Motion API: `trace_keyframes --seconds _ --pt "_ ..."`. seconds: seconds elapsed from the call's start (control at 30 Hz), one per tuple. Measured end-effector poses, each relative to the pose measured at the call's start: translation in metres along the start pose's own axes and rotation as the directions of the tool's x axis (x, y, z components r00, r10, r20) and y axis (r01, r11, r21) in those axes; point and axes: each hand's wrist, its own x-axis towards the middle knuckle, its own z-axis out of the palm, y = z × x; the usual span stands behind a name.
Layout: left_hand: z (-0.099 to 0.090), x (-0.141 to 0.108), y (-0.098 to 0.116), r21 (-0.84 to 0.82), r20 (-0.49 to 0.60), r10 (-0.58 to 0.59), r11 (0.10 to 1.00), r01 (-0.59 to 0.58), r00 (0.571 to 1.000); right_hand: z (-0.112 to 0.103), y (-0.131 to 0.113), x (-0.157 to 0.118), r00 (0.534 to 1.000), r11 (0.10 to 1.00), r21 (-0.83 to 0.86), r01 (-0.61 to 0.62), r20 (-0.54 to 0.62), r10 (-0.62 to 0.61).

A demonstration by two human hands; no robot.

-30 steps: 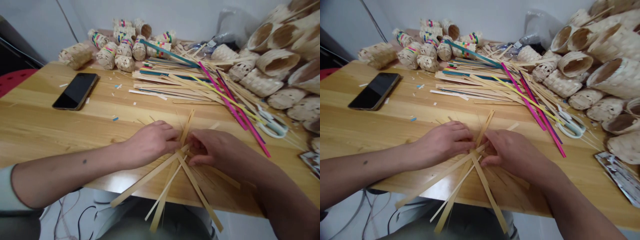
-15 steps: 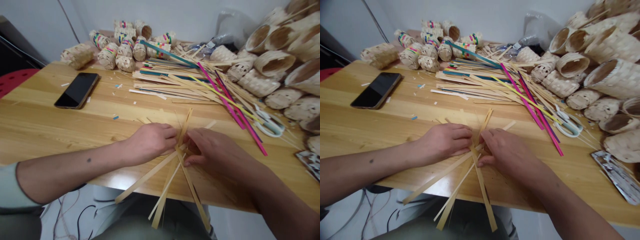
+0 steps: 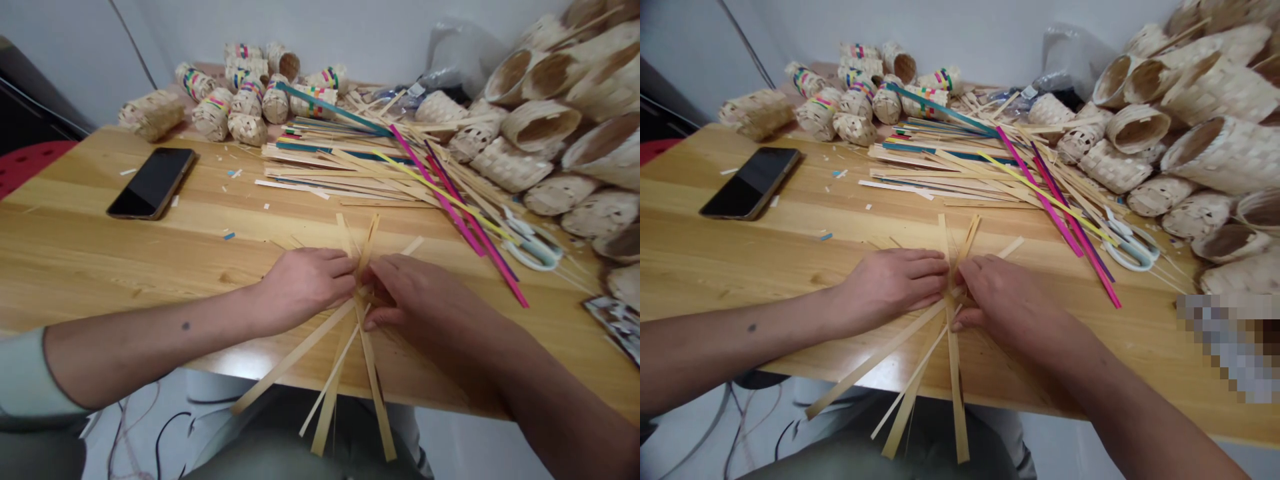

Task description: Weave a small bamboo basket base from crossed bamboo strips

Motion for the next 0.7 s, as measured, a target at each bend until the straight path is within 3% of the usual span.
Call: trace_keyframes --seconds 0.37,0.7 --pt "-0.006 0.0 0.001 0.157 0.099 0.04 0.986 -0.056 0.994 0.003 0.002 -0.001 1.0 1.0 0.019 -0.01 -0.013 0.01" --pt "-0.014 -0.001 -0.01 0.029 0.017 0.19 0.981 -0.19 0.982 0.001 0.003 0.0 1.0 1.0 0.023 -0.001 0.009 0.001"
